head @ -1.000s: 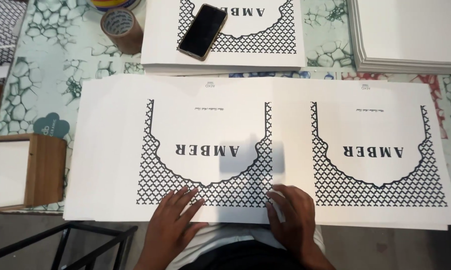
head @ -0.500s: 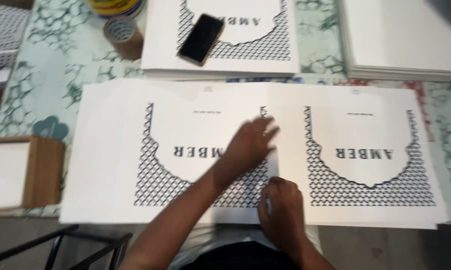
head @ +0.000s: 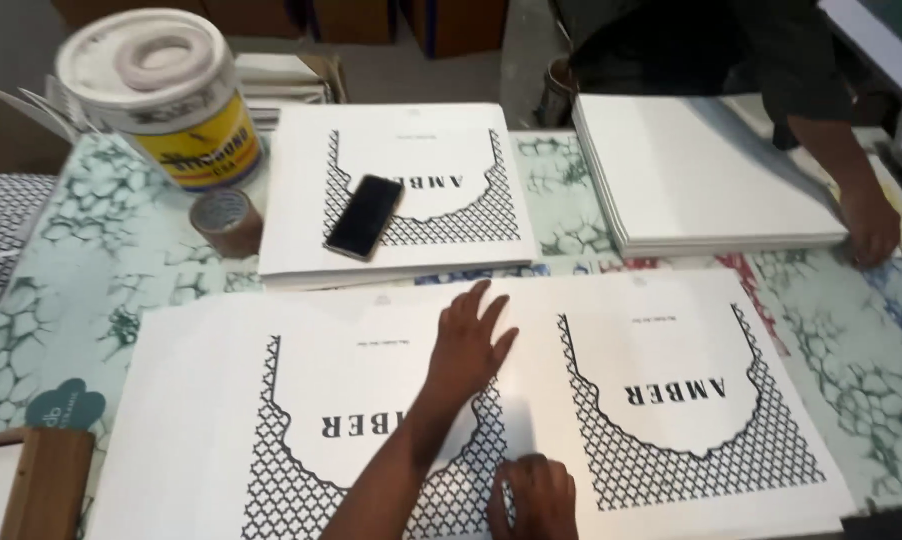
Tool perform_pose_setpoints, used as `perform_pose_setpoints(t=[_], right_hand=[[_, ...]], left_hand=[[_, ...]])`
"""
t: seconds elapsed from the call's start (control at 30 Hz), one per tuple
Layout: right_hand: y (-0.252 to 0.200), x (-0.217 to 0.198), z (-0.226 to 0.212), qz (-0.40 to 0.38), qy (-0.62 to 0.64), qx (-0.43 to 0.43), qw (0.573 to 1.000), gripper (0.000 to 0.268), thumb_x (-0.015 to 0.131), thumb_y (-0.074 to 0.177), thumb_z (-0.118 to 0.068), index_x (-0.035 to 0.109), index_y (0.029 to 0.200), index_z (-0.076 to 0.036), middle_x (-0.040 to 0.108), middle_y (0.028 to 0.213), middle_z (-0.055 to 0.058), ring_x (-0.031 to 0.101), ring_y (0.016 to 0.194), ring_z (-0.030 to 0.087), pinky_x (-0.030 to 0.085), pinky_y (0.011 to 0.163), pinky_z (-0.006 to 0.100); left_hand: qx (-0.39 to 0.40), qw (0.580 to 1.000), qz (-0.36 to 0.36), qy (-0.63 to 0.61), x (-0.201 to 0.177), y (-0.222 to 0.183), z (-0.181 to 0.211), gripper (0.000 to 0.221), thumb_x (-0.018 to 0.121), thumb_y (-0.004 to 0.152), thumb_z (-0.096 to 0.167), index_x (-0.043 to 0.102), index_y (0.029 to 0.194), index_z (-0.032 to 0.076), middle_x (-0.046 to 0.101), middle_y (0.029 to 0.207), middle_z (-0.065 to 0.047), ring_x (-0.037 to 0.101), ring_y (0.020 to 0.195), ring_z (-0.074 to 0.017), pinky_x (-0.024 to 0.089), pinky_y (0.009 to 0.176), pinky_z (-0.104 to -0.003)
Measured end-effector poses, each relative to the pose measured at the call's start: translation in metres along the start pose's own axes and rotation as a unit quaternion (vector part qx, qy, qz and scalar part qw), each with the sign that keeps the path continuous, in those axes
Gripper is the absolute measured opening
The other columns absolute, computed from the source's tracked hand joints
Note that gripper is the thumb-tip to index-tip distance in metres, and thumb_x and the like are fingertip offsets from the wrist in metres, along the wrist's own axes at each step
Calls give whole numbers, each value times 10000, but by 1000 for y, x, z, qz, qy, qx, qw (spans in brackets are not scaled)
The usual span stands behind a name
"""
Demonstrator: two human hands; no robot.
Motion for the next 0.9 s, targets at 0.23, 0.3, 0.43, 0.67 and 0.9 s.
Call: perform_pose_setpoints(t=[0.23, 0.3, 0.43, 0.67, 0.9], right_hand=[[6, -27, -33, -34, 7, 46, 998, 211, 739, 724, -129, 691, 929, -123, 639, 949, 110, 595, 906, 330, 447, 782, 473], [14, -25, -30, -25, 3, 41, 999, 208, 733, 740, -127, 688, 944, -118, 633, 951, 107, 591, 908, 328, 444, 786, 469], [17, -31, -36, -38, 2, 51, 998, 199, 732, 742, -138, 695, 937, -125, 628, 941, 101, 585, 899, 323, 431, 773, 467], [16, -32, -40, -27, -1, 50, 998, 213, 731, 754, -149, 684, 960, -126, 616, 965, 90, 578, 931, 318, 427, 796, 459], [14, -32, -39, -42, 3, 65, 997, 223, 731, 745, -146, 684, 963, -129, 612, 961, 86, 572, 939, 320, 423, 807, 466]], left_hand=[[-10, 999, -26, -17, 5, -16, -3, 526, 685, 947, 338, 598, 1377, 49, 497, 1495, -172, 465, 1351, -374, 400, 1052, -523], [-8, 1000, -15, -20, 4, -6, -7, 527, 680, 944, 332, 597, 1378, 45, 500, 1497, -170, 466, 1356, -370, 402, 1052, -520], [-6, 1000, -18, -23, 5, -10, -6, 496, 685, 938, 309, 609, 1347, 39, 506, 1478, -178, 467, 1345, -375, 403, 1039, -515], [-33, 999, -9, -25, -3, -10, 1, 417, 679, 941, 240, 633, 1301, 34, 529, 1425, -187, 478, 1318, -372, 420, 1036, -513], [-27, 999, 4, -29, 1, -11, -2, 377, 657, 958, 203, 646, 1289, 24, 587, 1402, -161, 522, 1302, -344, 436, 1030, -486]])
Point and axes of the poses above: each hand's wrist, its own y-axis towards the middle knuckle, its own x-axis out of the palm, z = x × y, the point moved 3 cm from there along y, towards the middle knuckle
